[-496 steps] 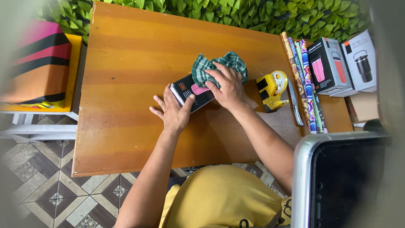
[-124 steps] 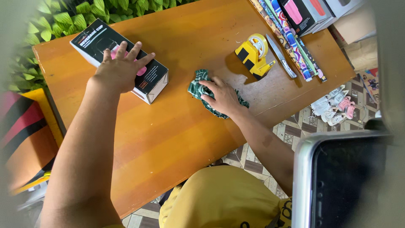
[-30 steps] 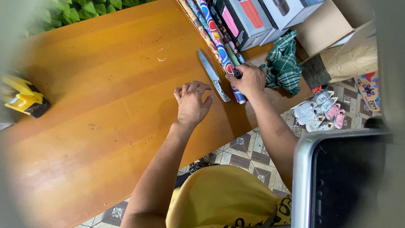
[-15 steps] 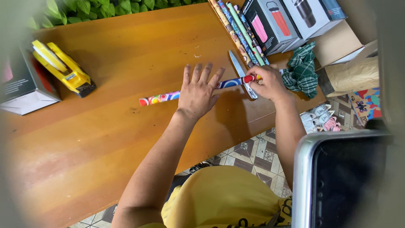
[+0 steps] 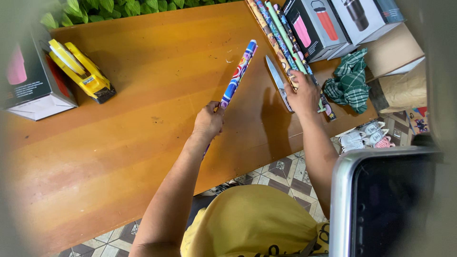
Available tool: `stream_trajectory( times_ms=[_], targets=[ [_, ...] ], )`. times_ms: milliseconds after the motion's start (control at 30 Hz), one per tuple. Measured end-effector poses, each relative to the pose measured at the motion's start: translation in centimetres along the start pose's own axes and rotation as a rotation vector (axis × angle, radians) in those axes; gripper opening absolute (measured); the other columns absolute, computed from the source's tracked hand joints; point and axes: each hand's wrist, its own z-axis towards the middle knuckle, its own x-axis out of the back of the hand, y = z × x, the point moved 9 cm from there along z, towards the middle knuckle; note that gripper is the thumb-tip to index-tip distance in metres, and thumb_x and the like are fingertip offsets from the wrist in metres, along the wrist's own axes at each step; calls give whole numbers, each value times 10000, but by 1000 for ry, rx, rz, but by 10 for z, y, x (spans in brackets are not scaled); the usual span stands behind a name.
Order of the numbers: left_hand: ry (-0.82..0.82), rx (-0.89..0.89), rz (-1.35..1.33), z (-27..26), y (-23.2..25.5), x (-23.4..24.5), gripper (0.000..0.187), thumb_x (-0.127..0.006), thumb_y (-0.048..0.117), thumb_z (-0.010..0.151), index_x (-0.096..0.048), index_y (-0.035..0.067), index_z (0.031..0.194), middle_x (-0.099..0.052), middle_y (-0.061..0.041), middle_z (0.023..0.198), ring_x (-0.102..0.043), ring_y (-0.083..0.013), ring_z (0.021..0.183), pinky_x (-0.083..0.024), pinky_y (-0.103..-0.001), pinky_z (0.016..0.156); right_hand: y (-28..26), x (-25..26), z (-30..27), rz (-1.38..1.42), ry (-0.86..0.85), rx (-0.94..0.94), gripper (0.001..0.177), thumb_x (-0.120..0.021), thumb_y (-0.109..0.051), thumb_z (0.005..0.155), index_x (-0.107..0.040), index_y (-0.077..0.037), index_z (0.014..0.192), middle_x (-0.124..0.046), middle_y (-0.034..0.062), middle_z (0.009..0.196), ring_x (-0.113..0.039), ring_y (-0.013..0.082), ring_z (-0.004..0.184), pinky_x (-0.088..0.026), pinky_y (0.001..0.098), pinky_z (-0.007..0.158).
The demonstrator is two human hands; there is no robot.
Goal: The person finishes wrapping a red plaid gift, places it aside, wipes a beverage cup box with a cloth, then cuts and wraps the same box in colorful bubble-patterned paper using tape.
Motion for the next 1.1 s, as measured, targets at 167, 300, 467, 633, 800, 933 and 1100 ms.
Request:
stream_trajectory(
  times_ms=[167, 300, 467, 633, 800, 933, 1100],
  targets=[
    [-41, -105, -248, 21, 1, -14, 414, -593, 154, 937, -636, 56, 1337, -615, -36, 789, -575, -119, 628, -520, -300, 594, 26, -31, -7, -69, -157, 44, 276, -777, -291, 917, -742, -182, 1168, -759, 63, 1073, -725, 312, 902, -553, 439, 810],
    [-23, -218, -355, 38, 7, -22, 416, -623, 100, 955, -629, 23, 1364, -604, -21, 816, -520, -78, 639, -485, -252, 586, 26, -43, -18, -71, -154, 55, 331, -799, -268, 870, -722, -145, 1167, -739, 78, 1038, -715, 313, 877, -539, 446, 765],
    [-63, -282, -612, 48, 23, -34, 410, -652, 4, 938, -500, 9, 1319, -625, -85, 883, -601, -162, 677, -514, -309, 588, 33, -40, -24, 239, -36, -72, 251, -709, -216, 971, -692, -130, 1206, -709, 63, 1023, -679, 214, 807, -535, 374, 724],
    [-78, -335, -934, 58, 38, -53, 330, -595, -68, 915, -410, 45, 1164, -670, -124, 1059, -709, -237, 944, -657, -417, 814, 21, -62, -43, 1178, -233, -413, 274, -705, -361, 1026, -663, -153, 1200, -519, -52, 880, -437, 46, 672, -347, 242, 581],
    [-65, -381, -1082, 56, 27, -61, 336, -583, -89, 924, -422, 84, 1163, -645, -125, 1097, -702, -267, 1013, -646, -432, 882, -22, -40, -37, 314, -536, 14, 415, -908, -372, 726, -741, -107, 999, -667, 38, 753, -617, 136, 677, -493, 313, 633],
    [-98, -119, -891, 46, 3, -54, 157, -556, 130, 993, -539, 99, 1146, -658, -90, 1110, -710, -286, 979, -630, -448, 847, -42, -33, -19, 220, -527, 227, 450, -925, -389, 685, -715, -54, 900, -676, 21, 827, -664, 169, 689, -507, 333, 631],
    [136, -93, 374, 10, -10, 17, 304, -669, 409, 1024, -772, 158, 1161, -768, -84, 1025, -760, -266, 970, -600, -393, 901, -53, -36, 2, 68, -420, 432, 466, -935, -411, 660, -761, -71, 927, -627, 51, 852, -632, 268, 770, -486, 402, 714]
  ],
)
